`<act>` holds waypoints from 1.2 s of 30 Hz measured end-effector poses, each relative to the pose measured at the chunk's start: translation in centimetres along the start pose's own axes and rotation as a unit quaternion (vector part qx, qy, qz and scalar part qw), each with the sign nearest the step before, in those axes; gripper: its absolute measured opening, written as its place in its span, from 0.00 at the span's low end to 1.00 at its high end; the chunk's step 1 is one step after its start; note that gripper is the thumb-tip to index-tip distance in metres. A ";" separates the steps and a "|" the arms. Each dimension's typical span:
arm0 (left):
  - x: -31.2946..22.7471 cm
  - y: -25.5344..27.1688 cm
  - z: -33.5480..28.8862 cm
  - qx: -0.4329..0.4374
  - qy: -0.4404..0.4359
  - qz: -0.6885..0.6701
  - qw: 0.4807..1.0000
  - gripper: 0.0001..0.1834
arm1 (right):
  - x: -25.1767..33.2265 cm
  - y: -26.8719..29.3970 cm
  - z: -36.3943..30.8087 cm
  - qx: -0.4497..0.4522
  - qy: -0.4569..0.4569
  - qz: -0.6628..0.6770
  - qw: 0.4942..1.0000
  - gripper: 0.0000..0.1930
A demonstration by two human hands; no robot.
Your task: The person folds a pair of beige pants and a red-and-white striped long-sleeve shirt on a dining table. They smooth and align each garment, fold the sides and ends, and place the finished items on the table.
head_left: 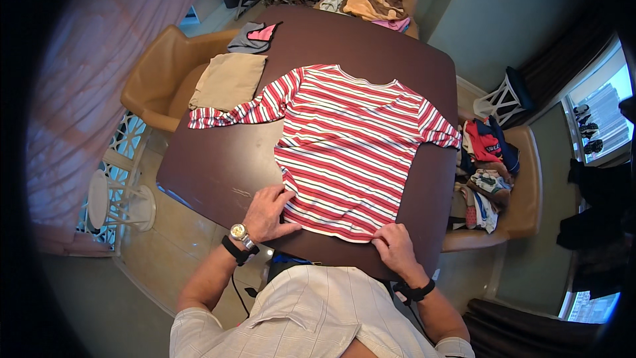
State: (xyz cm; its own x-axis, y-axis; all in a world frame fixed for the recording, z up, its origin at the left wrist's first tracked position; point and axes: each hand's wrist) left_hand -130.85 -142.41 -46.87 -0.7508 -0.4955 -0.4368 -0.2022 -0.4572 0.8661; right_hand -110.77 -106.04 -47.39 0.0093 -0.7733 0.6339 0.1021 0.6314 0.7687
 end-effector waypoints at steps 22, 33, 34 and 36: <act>-8.4 -1.8 8.4 -0.136 -0.097 -0.049 0.985 0.31 | 5.6 7.6 8.3 -0.098 -0.141 0.366 0.914 0.05; -3.6 -5.9 6.2 -0.053 -0.054 0.069 0.995 0.29 | 3.5 8.6 7.8 -0.131 -0.147 0.366 0.909 0.05; -3.0 -5.6 5.9 -0.059 -0.049 0.067 0.995 0.27 | 3.0 8.5 7.6 -0.138 -0.149 0.369 0.907 0.06; -2.1 -4.6 5.7 -0.075 -0.038 0.062 0.995 0.23 | 2.2 8.6 7.3 -0.136 -0.159 0.363 0.908 0.06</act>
State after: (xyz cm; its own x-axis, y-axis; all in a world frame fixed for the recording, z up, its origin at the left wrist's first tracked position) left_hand -131.98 -135.04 -48.57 -0.8108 -0.5005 -0.3034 -0.0127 -0.5032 0.8641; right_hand -117.15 -101.94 -38.76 -0.1105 -0.0757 0.9910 0.4259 0.8973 0.1160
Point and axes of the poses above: each hand's wrist, its own z-axis towards the middle knuckle, its own y-axis out of the back of the hand, x = y × z, and after that the axes turned 1 degree about -y, right-handed
